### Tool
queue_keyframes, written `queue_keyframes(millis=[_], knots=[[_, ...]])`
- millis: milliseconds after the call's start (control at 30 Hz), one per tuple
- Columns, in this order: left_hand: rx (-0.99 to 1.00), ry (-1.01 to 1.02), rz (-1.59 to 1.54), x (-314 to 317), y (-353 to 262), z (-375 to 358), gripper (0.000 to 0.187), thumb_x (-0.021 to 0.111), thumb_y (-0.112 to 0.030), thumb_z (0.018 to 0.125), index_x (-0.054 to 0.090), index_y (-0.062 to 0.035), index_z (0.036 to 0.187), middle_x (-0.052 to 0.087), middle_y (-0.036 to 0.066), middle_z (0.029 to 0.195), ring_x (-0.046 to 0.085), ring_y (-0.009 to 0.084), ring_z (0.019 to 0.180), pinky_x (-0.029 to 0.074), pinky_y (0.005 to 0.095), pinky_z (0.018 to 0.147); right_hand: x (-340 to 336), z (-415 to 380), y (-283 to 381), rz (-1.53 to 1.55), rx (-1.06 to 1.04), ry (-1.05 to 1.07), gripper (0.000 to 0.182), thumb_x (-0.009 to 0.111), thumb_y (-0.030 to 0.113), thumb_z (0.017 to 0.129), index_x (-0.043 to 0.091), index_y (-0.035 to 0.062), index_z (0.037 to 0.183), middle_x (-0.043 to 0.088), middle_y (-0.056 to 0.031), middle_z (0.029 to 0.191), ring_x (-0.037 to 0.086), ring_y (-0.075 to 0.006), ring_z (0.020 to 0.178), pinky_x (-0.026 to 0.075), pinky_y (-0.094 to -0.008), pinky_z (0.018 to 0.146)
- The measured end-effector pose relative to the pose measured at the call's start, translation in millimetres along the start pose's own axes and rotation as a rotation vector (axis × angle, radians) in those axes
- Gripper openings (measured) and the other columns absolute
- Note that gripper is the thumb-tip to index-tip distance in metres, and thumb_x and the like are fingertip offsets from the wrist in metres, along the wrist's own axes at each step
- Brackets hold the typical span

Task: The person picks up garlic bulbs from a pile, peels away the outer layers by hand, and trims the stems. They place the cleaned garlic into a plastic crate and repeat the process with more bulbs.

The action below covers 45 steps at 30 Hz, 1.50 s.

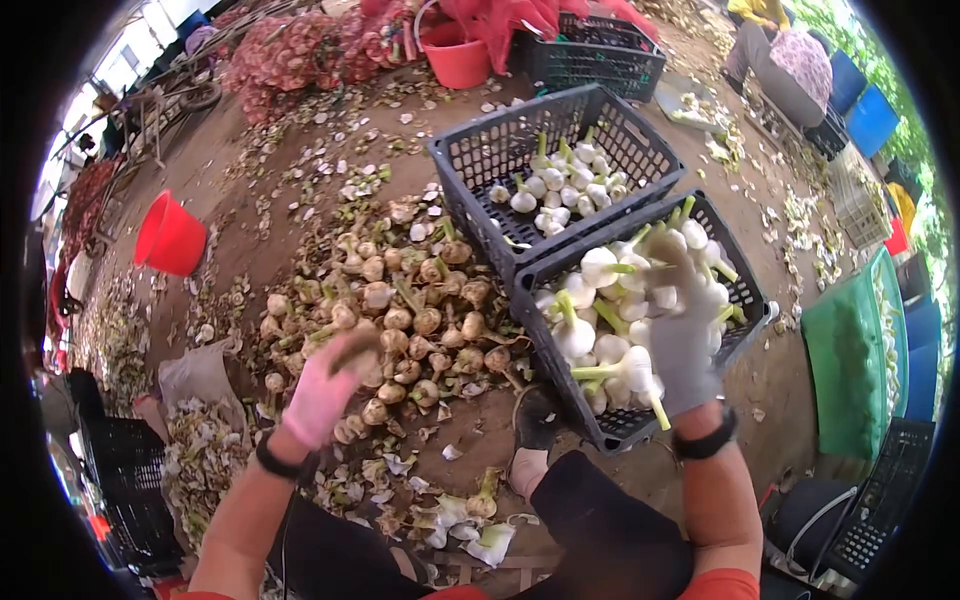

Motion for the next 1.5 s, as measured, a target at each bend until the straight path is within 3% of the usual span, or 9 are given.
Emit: queue_keyframes(millis=[233,267,400,833,1067,1200,1367,1400,1500], knots=[[-0.065,0.295,0.600,-3.9,49.6,-106.6,0.038,0.058,-0.020,0.081,0.060,-0.0056,0.117,0.063,0.016,0.110,0.061,0.0317,0.103,0.049,0.0380,0.090,224.7,-67.7,-91.5,-0.779,-0.065,1.152,0.060,0.060,0.036,0.078,0.051,-0.0029,0.124,0.060,-0.0253,0.114,0.057,-0.0377,0.110,0.047,-0.0429,0.091],[0.152,0.241,0.640,-2.8,50.1,-115.3,0.042,0.056,-0.020,0.078,0.059,-0.0060,0.117,0.062,0.017,0.109,0.059,0.0341,0.103,0.047,0.0419,0.091,243.0,-70.2,-106.5,-0.786,-0.279,0.852,0.067,0.064,0.033,0.077,0.046,-0.0014,0.132,0.053,-0.0267,0.125,0.051,-0.0383,0.119,0.044,-0.0423,0.096],[0.024,0.485,0.609,-10.3,70.7,-136.0,0.055,0.060,-0.020,0.077,0.048,-0.0088,0.129,0.058,0.013,0.110,0.056,0.0330,0.105,0.045,0.0434,0.091,289.4,-85.1,-190.1,-0.592,0.566,0.540,0.065,0.071,0.028,0.076,0.046,0.0068,0.133,0.046,-0.0200,0.135,0.046,-0.0383,0.122,0.042,-0.0434,0.098],[0.035,-0.136,0.515,-69.1,68.3,-102.5,0.054,0.066,-0.029,0.084,0.051,-0.0012,0.127,0.061,0.019,0.111,0.058,0.0359,0.106,0.048,0.0390,0.092,277.9,-150.7,-18.4,-0.314,-0.245,0.596,0.051,0.071,0.005,0.064,0.062,0.0106,0.114,0.066,-0.0133,0.107,0.060,-0.0312,0.104,0.047,-0.0373,0.088],[-0.301,0.044,-0.745,-38.1,70.4,-113.1,0.059,0.076,-0.013,0.081,0.045,-0.0006,0.130,0.064,0.006,0.107,0.061,0.0146,0.099,0.050,0.0289,0.087,248.6,-194.3,107.8,-0.065,-0.252,0.634,0.050,0.064,-0.005,0.072,0.057,0.0047,0.121,0.064,-0.0119,0.112,0.058,-0.0275,0.107,0.045,-0.0346,0.096],[-0.146,-0.080,-0.610,-45.2,74.6,-130.8,0.064,0.074,-0.010,0.081,0.039,0.0048,0.133,0.065,0.008,0.103,0.064,0.0163,0.091,0.053,0.0299,0.081,202.8,-237.8,79.1,0.569,0.483,0.458,0.038,0.060,0.003,0.090,0.052,-0.0002,0.127,0.062,-0.0088,0.116,0.059,-0.0182,0.108,0.046,-0.0294,0.095],[-0.058,-0.266,-0.598,-52.8,28.2,-175.4,0.081,0.074,-0.013,0.080,0.025,0.0065,0.141,0.061,0.010,0.111,0.062,0.0152,0.095,0.052,0.0283,0.080,108.7,-481.7,-94.2,-0.287,0.571,1.521,0.039,0.054,0.024,0.093,0.055,0.0089,0.129,0.060,-0.0159,0.124,0.060,-0.0264,0.109,0.045,-0.0365,0.096],[-0.012,-0.275,-0.585,-51.6,6.4,-186.1,0.074,0.074,-0.014,0.080,0.033,0.0054,0.137,0.062,0.010,0.109,0.062,0.0149,0.094,0.052,0.0282,0.079,138.3,-570.9,-141.2,-0.389,-0.124,2.134,0.046,0.052,0.024,0.092,0.049,0.0093,0.135,0.057,-0.0178,0.128,0.057,-0.0310,0.113,0.044,-0.0392,0.098],[0.035,-0.222,-0.625,-50.6,-27.8,-195.8,0.045,0.072,-0.016,0.081,0.050,-0.0002,0.117,0.061,0.006,0.103,0.061,0.0152,0.092,0.052,0.0288,0.080,157.2,-513.1,-88.5,-0.231,-0.054,2.247,0.051,0.056,0.022,0.086,0.049,0.0061,0.134,0.055,-0.0179,0.128,0.058,-0.0327,0.112,0.047,-0.0368,0.095]])
Point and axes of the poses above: each hand's wrist, its own z-axis towards the middle knuckle, its own x-axis out of the palm, y = z × x, the point moved 3 cm from there along z, towards the middle knuckle
